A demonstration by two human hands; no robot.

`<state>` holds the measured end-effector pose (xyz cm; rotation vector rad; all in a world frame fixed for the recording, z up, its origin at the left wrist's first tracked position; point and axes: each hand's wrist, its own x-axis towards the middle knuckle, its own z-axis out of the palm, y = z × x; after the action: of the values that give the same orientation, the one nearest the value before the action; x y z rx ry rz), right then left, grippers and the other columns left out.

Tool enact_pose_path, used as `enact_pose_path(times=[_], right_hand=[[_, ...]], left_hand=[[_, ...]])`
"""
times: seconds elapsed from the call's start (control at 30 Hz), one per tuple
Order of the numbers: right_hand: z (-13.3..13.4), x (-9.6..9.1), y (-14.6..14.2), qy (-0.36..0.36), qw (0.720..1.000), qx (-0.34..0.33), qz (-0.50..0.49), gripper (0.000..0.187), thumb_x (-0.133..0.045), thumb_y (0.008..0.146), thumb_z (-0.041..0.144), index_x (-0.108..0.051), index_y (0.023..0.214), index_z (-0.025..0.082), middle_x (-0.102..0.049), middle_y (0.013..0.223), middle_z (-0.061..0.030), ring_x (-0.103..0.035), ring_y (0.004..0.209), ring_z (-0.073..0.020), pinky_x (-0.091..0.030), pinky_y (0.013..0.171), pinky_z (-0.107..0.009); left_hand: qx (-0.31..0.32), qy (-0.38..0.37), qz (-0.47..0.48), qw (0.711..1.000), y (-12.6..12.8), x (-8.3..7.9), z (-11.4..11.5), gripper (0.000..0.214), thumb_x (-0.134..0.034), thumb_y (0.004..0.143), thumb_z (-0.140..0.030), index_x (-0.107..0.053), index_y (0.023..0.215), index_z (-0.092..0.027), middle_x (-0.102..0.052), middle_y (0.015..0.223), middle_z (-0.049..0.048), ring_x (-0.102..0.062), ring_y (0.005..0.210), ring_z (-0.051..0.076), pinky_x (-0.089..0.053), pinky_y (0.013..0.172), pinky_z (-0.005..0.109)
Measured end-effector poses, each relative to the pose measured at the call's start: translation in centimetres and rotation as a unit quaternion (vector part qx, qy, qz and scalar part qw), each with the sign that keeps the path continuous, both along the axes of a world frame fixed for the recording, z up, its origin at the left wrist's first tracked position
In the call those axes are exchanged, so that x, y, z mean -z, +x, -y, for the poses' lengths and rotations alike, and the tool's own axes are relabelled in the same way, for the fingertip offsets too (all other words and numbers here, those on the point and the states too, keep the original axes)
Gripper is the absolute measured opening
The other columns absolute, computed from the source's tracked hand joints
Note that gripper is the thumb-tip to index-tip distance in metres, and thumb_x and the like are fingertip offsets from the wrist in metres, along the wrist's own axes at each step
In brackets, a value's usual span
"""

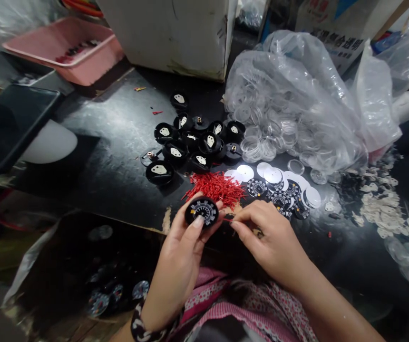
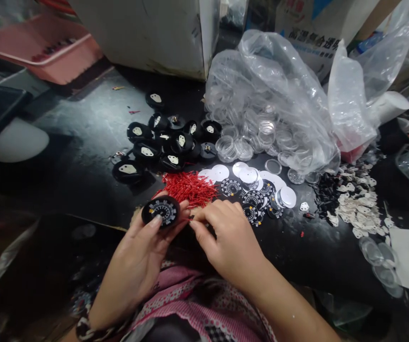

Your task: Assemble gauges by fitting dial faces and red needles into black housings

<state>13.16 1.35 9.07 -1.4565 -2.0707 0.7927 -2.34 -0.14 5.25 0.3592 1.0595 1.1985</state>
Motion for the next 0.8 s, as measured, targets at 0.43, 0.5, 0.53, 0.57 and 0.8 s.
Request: enact_pose_path(times=[0.43, 0.5, 0.53, 0.57, 0.8], right_hand=[[0.4, -0.6, 0.6, -0.047, 0.998, 0.044, -0.020, 0.014, -0.054, 0.093, 0.017, -0.058, 0.080, 0.020, -0.060, 0.079, 0.0004, -0.054, 0.075, -0.0150, -0.035, 0.071, -0.031], [0.6, -0.6, 0.6, -0.052, 0.997, 0.044, -0.021, 0.015, -0.054, 0.093, 0.015, -0.057, 0.079, 0.019, -0.060, 0.078, 0.0006, -0.053, 0.075, -0.0150, -0.034, 0.071, -0.030], [0.7, -0.5, 0.5, -0.056, 0.997, 0.041, -0.018, 0.016, -0.054, 0.093, 0.015, -0.057, 0.078, 0.019, -0.060, 0.078, 0.0005, -0.053, 0.075, -0.0151, -0.034, 0.071, -0.030], [0.8, -0.5, 0.4, -0.057, 0.997, 0.040, -0.015, 0.017, -0.054, 0.093, 0.014, -0.056, 0.077, 0.019, -0.060, 0.077, 0.0004, -0.053, 0.075, -0.0151, -0.034, 0.071, -0.030], [1.3, -0.3, -0.1, -0.047, 0.997, 0.060, -0.007, 0.022, -0.055, 0.091, 0.014, -0.050, 0.070, 0.019, -0.055, 0.069, 0.0022, -0.049, 0.065, -0.0133, -0.033, 0.066, -0.029]], left_hand=[[0.142, 0.109, -0.181, 0.967, 1.2, -0.4, 0.2, 0.024, -0.062, 0.089, -0.029, -0.062, 0.113, -0.026, -0.071, 0.115, -0.0004, -0.065, 0.110, 0.017, -0.050, 0.095, 0.023], [0.149, 0.132, -0.212, 0.957, 1.0, -0.4, 0.1, 0.022, -0.061, 0.089, -0.027, -0.061, 0.111, -0.026, -0.072, 0.109, -0.0017, -0.068, 0.103, 0.014, -0.051, 0.091, 0.021], [0.151, 0.142, -0.229, 0.951, 1.0, -0.4, 0.1, 0.020, -0.060, 0.090, -0.026, -0.061, 0.110, -0.026, -0.073, 0.107, -0.0027, -0.068, 0.100, 0.013, -0.051, 0.090, 0.019], [0.149, 0.150, -0.246, 0.946, 0.9, -0.4, 0.1, 0.019, -0.060, 0.090, -0.025, -0.061, 0.109, -0.026, -0.073, 0.106, -0.0038, -0.068, 0.099, 0.011, -0.051, 0.089, 0.018], [0.146, 0.158, -0.268, 0.939, 0.6, -0.4, 0.3, 0.022, -0.059, 0.090, -0.021, -0.065, 0.109, -0.030, -0.073, 0.111, -0.0062, -0.067, 0.104, 0.011, -0.048, 0.093, 0.016]])
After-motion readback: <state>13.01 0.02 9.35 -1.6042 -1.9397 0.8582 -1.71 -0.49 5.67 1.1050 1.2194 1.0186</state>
